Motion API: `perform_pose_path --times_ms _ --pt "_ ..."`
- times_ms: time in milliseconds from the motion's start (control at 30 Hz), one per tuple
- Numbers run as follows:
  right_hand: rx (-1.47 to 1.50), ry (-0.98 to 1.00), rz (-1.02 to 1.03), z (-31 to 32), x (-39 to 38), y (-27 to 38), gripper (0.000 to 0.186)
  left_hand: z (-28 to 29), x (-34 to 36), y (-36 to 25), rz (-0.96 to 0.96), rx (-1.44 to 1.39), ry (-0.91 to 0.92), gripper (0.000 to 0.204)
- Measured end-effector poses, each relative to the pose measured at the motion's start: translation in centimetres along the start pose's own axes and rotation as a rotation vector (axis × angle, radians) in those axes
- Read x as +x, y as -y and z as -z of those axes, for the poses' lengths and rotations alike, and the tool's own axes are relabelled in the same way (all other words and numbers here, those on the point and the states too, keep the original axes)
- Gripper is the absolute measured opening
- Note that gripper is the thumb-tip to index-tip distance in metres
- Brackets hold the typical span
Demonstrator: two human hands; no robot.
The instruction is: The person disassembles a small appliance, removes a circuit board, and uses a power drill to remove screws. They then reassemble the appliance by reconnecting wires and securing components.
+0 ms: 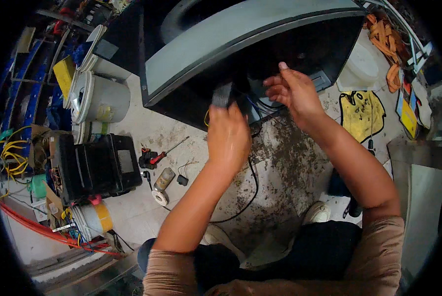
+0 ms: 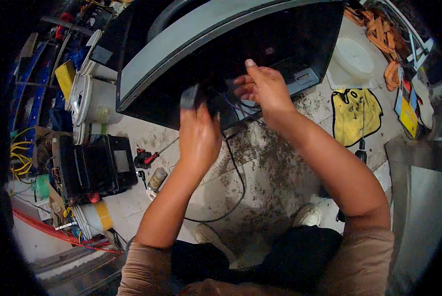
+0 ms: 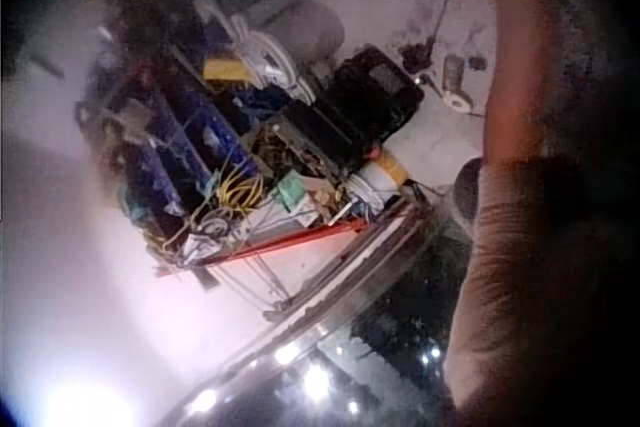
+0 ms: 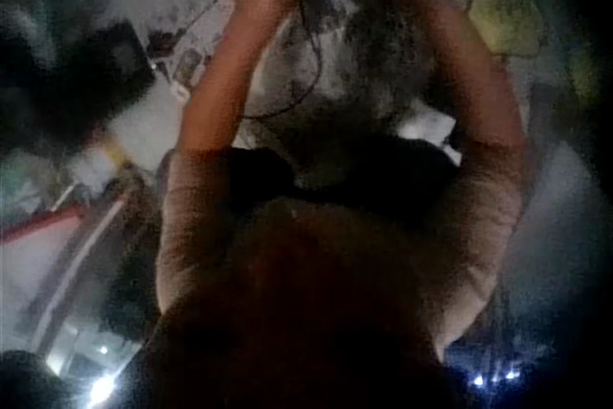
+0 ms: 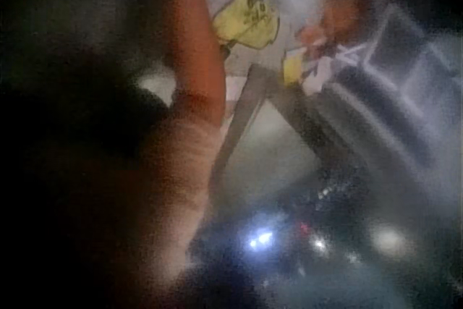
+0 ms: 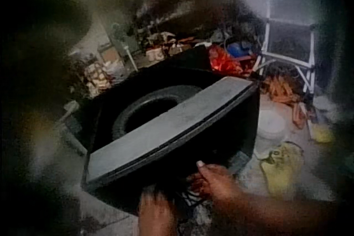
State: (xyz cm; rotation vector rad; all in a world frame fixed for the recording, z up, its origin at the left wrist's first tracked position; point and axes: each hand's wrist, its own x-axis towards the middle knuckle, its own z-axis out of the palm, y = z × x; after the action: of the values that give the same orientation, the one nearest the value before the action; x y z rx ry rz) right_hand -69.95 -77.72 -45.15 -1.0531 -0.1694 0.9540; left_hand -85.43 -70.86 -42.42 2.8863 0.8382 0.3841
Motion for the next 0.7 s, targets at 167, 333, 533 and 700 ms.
perform_pose_path --times_ms 167,333,533,700 --pt "0.026 0.035 -0.018 0.6 0.0 0.2 0.034 -4.2 4.7 0.1 0.080 0.132 -0.019 0.025" --pt "0.029 0.023 -0.034 0.4 0.1 0.3 0.034 -4.1 4.1 1.6 -0.009 0.226 -0.067 0.014" --pt "0.021 0.017 -0.047 0.3 -0.5 0.8 0.032 -1.9 2.0 2.5 -0.043 0.569 0.056 0.018" --pt "0.011 0.002 -0.041 0.2 -0.4 0.6 0.033 -2.4 3.0 1.8 -0.087 0.508 -0.003 0.009"
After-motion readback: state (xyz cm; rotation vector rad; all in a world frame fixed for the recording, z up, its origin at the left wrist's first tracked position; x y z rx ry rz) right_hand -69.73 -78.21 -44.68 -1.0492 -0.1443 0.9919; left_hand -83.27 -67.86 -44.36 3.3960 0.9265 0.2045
